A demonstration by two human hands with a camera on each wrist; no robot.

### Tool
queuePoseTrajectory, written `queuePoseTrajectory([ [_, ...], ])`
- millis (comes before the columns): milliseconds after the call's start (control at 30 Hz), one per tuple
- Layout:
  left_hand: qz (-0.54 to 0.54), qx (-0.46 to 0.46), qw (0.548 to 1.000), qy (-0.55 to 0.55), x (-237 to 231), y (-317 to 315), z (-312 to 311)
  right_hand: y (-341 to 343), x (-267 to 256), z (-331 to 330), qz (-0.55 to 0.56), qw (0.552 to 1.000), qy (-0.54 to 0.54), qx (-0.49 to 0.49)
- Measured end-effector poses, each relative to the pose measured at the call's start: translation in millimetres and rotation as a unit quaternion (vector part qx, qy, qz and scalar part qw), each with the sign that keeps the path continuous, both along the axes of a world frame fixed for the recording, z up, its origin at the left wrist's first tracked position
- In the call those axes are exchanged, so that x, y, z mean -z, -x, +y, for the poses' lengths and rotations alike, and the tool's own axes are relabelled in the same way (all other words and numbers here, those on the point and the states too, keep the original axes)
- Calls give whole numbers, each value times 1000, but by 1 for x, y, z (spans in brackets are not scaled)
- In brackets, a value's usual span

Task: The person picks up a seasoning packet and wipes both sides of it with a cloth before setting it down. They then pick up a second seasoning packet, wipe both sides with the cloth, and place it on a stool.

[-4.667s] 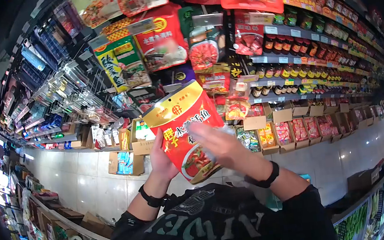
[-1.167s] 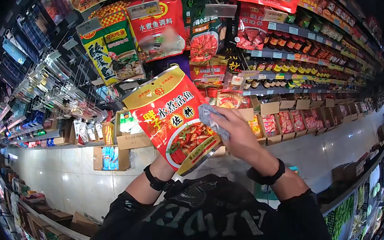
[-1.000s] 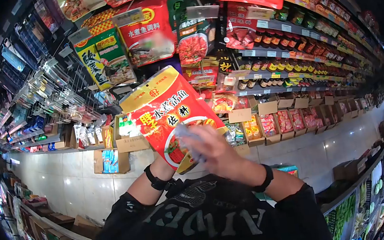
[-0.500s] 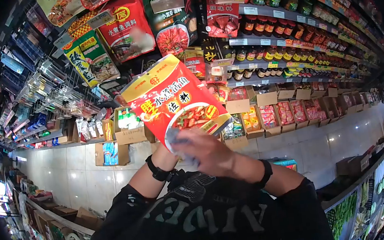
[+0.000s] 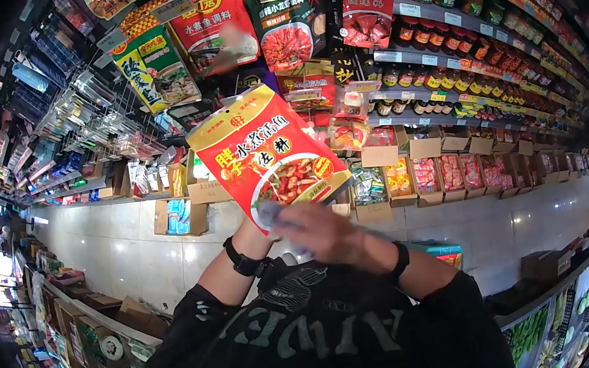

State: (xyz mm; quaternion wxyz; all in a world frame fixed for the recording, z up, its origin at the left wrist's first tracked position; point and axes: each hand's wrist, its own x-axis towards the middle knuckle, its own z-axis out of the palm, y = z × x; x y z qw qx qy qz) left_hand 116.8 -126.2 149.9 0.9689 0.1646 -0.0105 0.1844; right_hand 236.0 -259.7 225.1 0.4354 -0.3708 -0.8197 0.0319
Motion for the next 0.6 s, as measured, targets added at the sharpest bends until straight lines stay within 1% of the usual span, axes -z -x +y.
queuePoseTrajectory([
  [33,2,2,1000,1,0,6,2,11,1,0,-16,999,-16,-42],
  [133,1,9,1000,-4,1,21,10,5,4,4,-22,999,17,-25],
  [167,-1,12,1000,-4,1,26,12,-7,31,7,99,992,79,1],
  [233,-7,14,1000,-7,2,38,20,-32,26,11,99,984,83,121],
  [267,-12,16,1000,-2,5,42,21,-42,-4,14,-20,976,26,214],
  [333,-20,22,1000,0,9,51,25,-61,23,20,72,949,79,296],
  [433,-32,27,999,0,16,62,30,-41,-8,15,175,918,56,350],
  [467,-36,22,999,0,20,64,30,-32,-13,13,175,905,60,383],
  [533,-41,3,999,-1,31,62,28,27,-31,20,208,930,122,279],
  [567,-37,-20,999,1,37,58,23,47,-23,26,181,940,159,241],
  [600,1,-104,995,9,33,55,10,65,-16,31,154,947,197,203],
])
